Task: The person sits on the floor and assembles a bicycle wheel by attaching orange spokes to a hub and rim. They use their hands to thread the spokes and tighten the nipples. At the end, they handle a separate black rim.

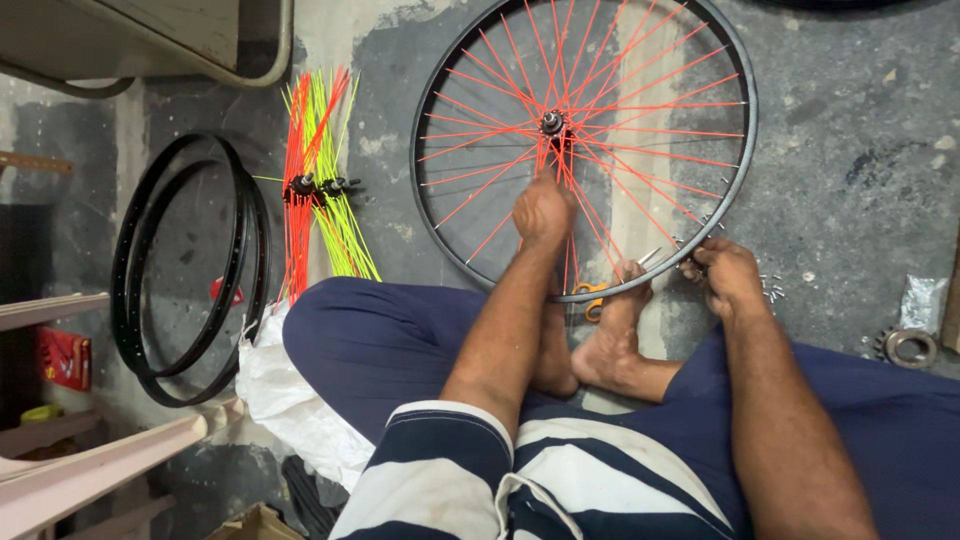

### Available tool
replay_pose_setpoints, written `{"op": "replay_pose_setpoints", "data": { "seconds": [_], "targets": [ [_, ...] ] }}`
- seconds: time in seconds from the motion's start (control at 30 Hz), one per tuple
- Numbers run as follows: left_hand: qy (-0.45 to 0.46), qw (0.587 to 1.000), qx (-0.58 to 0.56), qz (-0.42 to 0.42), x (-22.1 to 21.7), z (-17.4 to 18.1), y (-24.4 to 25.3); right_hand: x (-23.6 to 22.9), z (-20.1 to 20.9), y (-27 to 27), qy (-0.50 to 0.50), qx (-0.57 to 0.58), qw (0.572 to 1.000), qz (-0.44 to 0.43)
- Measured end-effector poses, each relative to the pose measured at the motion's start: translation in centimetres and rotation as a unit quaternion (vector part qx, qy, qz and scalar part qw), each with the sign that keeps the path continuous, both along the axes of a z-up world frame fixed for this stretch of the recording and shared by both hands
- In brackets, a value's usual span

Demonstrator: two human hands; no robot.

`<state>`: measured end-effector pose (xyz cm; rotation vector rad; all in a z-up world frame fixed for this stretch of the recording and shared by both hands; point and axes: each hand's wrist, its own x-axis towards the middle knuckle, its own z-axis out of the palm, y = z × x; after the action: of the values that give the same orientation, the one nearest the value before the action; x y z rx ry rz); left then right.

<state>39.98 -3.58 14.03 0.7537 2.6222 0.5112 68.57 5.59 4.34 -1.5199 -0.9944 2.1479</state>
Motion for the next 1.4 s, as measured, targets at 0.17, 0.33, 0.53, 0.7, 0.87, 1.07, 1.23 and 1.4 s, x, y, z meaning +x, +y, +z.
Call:
{"op": "replay_pose_setpoints", "data": {
  "seconds": [0.17, 0.33, 0.53, 0.7, 0.87, 1.07, 1.23, 1.4],
  "targets": [
    [-0.021, 1.0, 0.008, 0.019, -0.4, 0.7, 0.5, 0.2, -0.7, 0.0, 0.007, 0.018, 1.0, 0.0],
    [0.017, 0.999, 0.012, -0.037, -0.8, -1.8, 1.6, 0.3, -1.7, 0.1, 0.004, 0.022, 1.0, 0.006],
    [0.057, 0.993, -0.032, -0.099, -1.4, -3.1, 1.7, 0.0, -1.9, -0.3, -0.013, -0.007, 1.0, 0.014],
    [-0.041, 0.995, -0.078, -0.047, -2.3, -1.6, 1.2, 0.1, -1.3, -0.6, -0.005, -0.021, 1.0, -0.002],
    [-0.151, 0.973, -0.156, -0.079, -0.5, -3.2, -2.9, 0.0, -1.2, -0.3, -0.016, -0.027, 0.999, 0.0],
    [-0.304, 0.936, 0.158, -0.082, 1.5, -3.7, -6.2, -0.1, -1.9, -0.2, -0.002, -0.03, 1.0, 0.006],
    [-0.49, 0.842, 0.221, -0.042, 0.8, -3.3, -6.0, 0.4, -2.0, -0.5, -0.005, -0.036, 0.999, 0.005],
    [-0.165, 0.951, -0.086, -0.248, -5.7, -1.2, -6.8, 0.2, -1.9, -0.3, 0.0, -0.025, 1.0, 0.003]
  ]
}}
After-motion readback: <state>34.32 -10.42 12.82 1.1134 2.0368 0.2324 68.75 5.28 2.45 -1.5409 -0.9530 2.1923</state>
